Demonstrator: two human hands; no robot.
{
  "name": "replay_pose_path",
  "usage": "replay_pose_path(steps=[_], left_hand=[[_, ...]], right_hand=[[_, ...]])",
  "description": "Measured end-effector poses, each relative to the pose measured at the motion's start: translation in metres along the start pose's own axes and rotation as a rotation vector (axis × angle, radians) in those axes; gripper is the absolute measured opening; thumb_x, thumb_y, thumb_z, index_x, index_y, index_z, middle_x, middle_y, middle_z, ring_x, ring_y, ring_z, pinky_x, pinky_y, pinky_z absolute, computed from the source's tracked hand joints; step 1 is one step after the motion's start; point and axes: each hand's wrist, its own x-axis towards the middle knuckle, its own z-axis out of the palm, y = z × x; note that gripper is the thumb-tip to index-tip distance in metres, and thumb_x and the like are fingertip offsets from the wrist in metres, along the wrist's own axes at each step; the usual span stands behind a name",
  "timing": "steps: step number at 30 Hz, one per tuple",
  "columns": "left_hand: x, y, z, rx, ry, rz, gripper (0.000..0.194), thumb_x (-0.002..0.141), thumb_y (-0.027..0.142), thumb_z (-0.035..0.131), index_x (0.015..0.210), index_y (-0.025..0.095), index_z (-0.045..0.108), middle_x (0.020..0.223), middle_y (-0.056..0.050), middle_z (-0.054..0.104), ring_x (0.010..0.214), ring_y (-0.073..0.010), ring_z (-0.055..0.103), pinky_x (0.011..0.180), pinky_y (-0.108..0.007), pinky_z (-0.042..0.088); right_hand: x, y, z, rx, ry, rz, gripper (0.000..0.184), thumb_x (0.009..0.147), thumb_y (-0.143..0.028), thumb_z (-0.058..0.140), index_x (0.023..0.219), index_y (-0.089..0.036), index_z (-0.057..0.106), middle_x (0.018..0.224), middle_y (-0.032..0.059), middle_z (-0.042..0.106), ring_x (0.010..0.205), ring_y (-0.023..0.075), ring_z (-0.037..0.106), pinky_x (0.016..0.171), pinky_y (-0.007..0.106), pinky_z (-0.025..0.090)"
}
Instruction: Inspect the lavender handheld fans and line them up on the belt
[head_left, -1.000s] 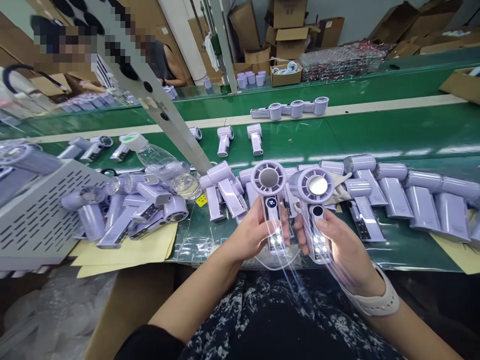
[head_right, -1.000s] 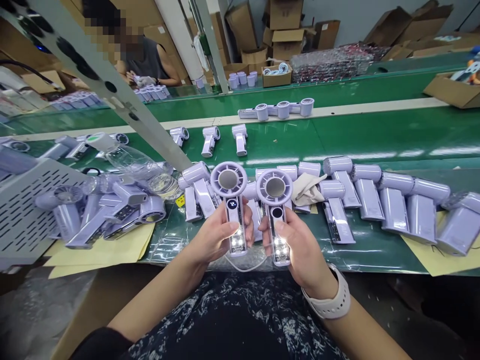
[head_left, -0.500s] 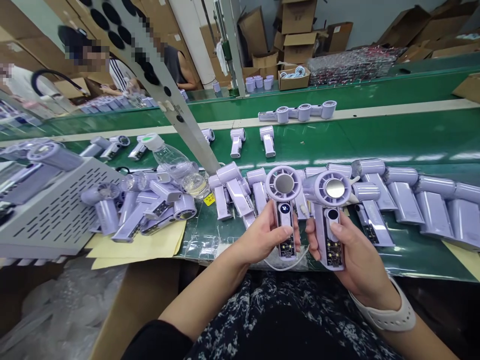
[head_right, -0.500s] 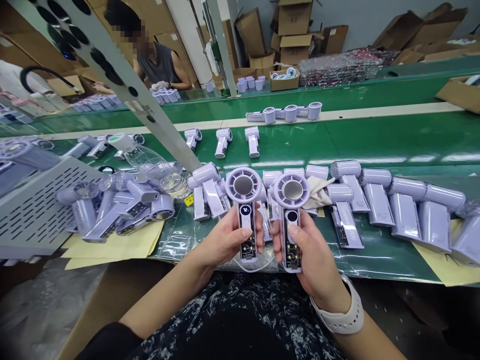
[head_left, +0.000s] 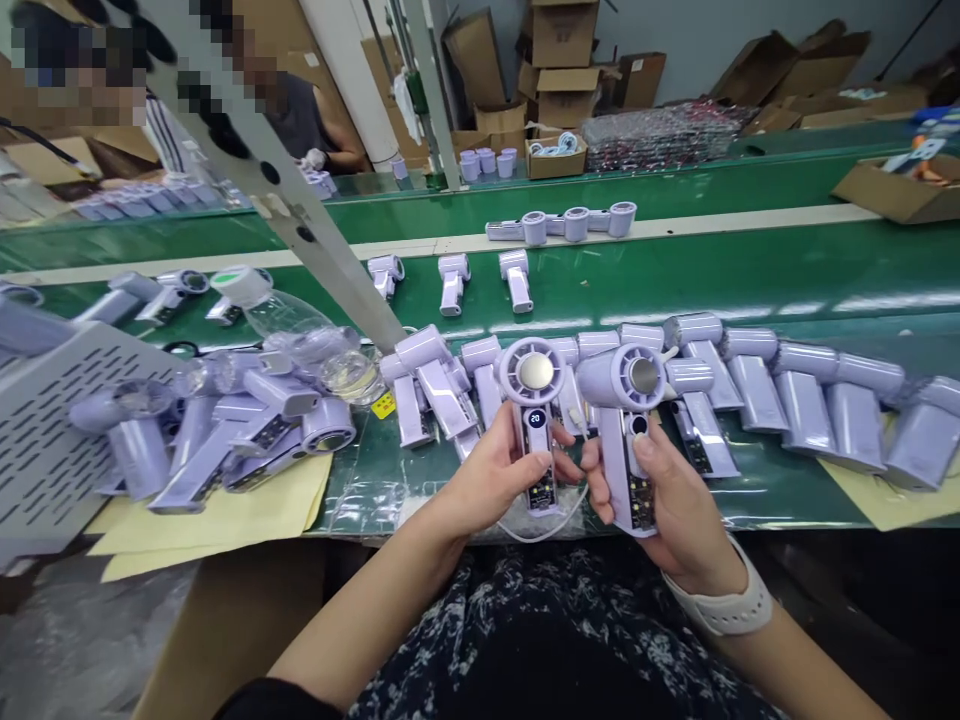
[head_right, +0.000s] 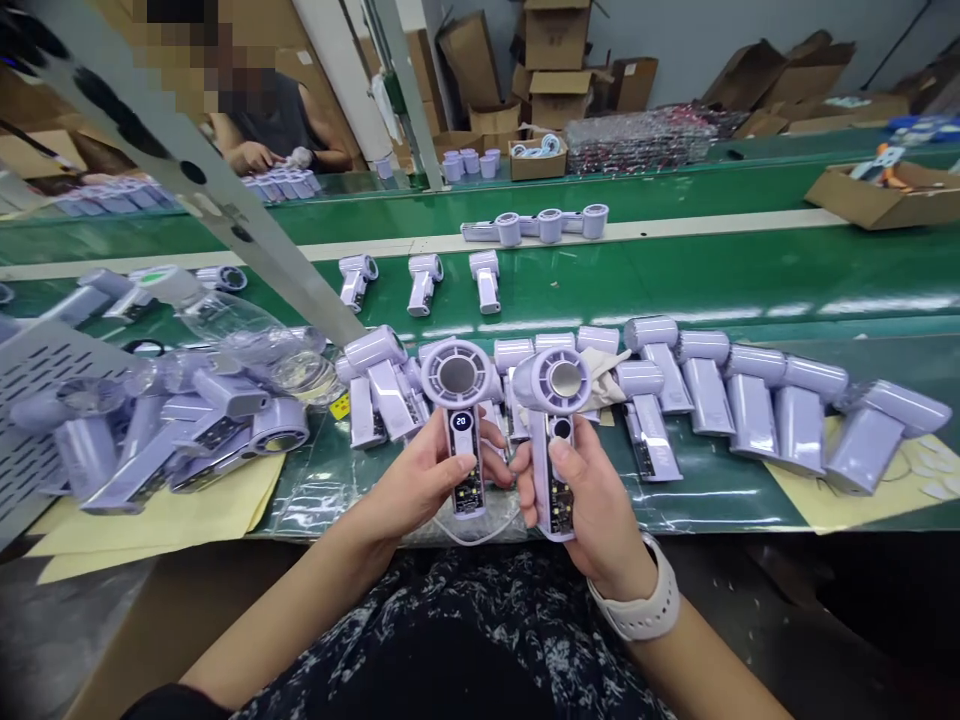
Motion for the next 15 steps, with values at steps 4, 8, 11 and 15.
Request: replay_pose_path(steps=[4,8,11,15], left_hand=[[0.002,0.001,0.001,0.016,0.08,-0.022,0.057,0.08,0.043,0.084,0.117,0.02,0.046,0.114,-0.01,0.068,0.077,-0.0197,0.075,0.069,-0.033,0.061],[0.004,0.002,0.006,-0.051,0.154,-0.042,0.068,0.076,0.064,0.08,0.117,0.024,0.043,0.096,-0.005,0.075,0.058,-0.0178,0.071,0.052,-0.028,0.057],[0.006,0.003,0.01,-0.061,0.23,-0.054,0.059,0.086,0.075,0.061,0.111,0.023,0.046,0.09,-0.006,0.077,0.052,-0.0193,0.07,0.046,-0.028,0.053],[0.003,0.007,0.015,-0.106,0.213,-0.002,0.052,0.092,0.069,0.055,0.11,0.02,0.047,0.09,-0.008,0.079,0.057,-0.0226,0.075,0.057,-0.034,0.06]], right_hand=[[0.0,0.0,0.001,0.016,-0.066,-0.012,0.038,0.095,-0.05,0.069,0.114,-0.024,0.05,0.09,0.0021,0.07,0.057,0.0107,0.063,0.05,0.021,0.055],[0.0,0.003,0.002,0.002,-0.044,-0.058,0.043,0.093,-0.046,0.073,0.122,-0.026,0.048,0.093,0.0017,0.069,0.064,0.014,0.068,0.051,0.023,0.057],[0.001,0.003,0.002,-0.041,0.02,-0.094,0.043,0.091,-0.044,0.076,0.124,-0.026,0.054,0.109,0.0055,0.07,0.076,0.0165,0.072,0.06,0.027,0.061],[0.002,-0.003,-0.003,-0.058,0.005,-0.096,0.035,0.092,-0.045,0.076,0.12,-0.024,0.07,0.119,0.0081,0.074,0.102,0.0246,0.073,0.09,0.039,0.061]])
